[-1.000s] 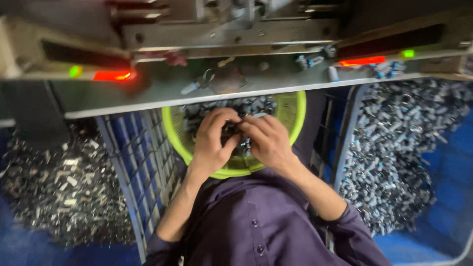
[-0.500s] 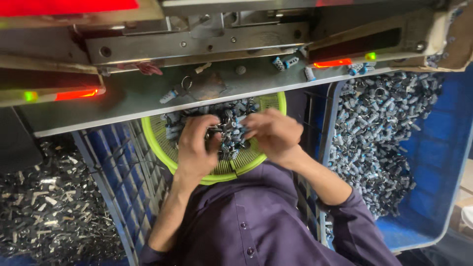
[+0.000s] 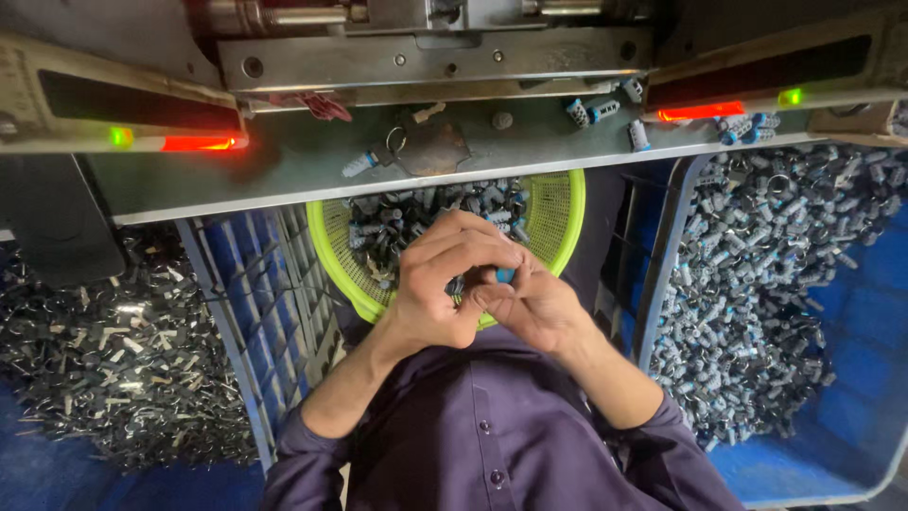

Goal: The person picks small cylindrical components and metal rings from a green basket and inserts them into a machine. The machine processes the items, and the person collects the finished keychains, placing them into a blue bin. The process is repeated continuously.

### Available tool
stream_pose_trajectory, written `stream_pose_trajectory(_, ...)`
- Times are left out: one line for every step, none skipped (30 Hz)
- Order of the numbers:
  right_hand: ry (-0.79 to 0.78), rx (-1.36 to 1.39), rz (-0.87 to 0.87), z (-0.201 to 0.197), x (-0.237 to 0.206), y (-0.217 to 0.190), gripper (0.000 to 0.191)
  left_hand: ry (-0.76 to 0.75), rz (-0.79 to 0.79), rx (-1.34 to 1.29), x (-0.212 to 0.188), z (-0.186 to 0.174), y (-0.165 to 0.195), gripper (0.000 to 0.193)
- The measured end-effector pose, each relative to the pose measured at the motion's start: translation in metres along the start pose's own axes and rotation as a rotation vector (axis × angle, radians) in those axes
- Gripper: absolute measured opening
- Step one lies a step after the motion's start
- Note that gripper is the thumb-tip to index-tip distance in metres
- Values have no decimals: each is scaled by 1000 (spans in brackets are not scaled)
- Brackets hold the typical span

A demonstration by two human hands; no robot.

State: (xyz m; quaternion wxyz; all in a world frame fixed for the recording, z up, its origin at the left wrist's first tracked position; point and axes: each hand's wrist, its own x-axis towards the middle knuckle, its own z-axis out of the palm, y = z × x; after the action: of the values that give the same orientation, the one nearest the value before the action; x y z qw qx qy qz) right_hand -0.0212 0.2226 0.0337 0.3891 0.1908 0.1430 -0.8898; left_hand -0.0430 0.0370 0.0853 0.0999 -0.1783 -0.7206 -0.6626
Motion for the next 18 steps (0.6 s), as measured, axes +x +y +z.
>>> stream_pose_trajectory(21,34,-20,1,1,2,39,24,-19,-5,0,2,0,23)
stream_pose_trajectory(44,70,-39,1,2,4,42,49,-43,-9,0,3,1,21)
stream_pose_trajectory(68,106,-57,0,4,6,44,55,-62,-8,0,3,0,22)
stream_pose_trajectory(86,61,-80,0,7,8,39,61,-81,-6,1,3,0,22)
stream_pose_trajectory(103,16,-103,-1,10,10,34,68,-98,-3,0,2,0,23)
stream_pose_trajectory(119,-30,-124,-1,14,11,32,64,-79,20,0,-1,-1,22)
stream_pose_trajectory(87,-129,-171,1,16,11,29,61,-60,43,0,-5,-2,21)
stream_pose_trajectory(53,-226,-220,4,19,8,26,55,-41,65,-1,-9,-3,21)
stream_pose_trajectory(19,-323,-270,9,22,3,24,94,14,128,-2,-16,-4,30)
stream_pose_trajectory(15,-446,-393,17,25,-3,27,132,71,189,-5,-26,-6,41)
stream_pose_trajectory(12,-569,-519,28,29,-11,30,168,130,248,-9,-35,-8,51)
stream_pose_trajectory(-59,-739,-682,41,34,-23,31,235,100,344,-12,-48,-12,49)
stream_pose_trajectory(-127,-908,-846,57,39,-37,34,298,69,437,-16,-62,-16,48)
stream_pose_trajectory(-69,-1145,-990,75,44,-50,25,423,62,330,-16,-73,-27,41)
stream_pose_trajectory(-7,-1381,-1129,93,50,-64,22,549,57,220,-13,-84,-42,36)
stream_pose_trajectory(-13,-1528,-1256,109,64,-75,20,562,-3,155,-9,-96,-57,35)
stream_pose_trajectory(-27,-1675,-1382,122,79,-85,18,573,-59,91,-6,-104,-70,35)
stream_pose_trajectory(-44,-1824,-1508,134,95,-94,16,547,-105,145,-6,-104,-81,30)
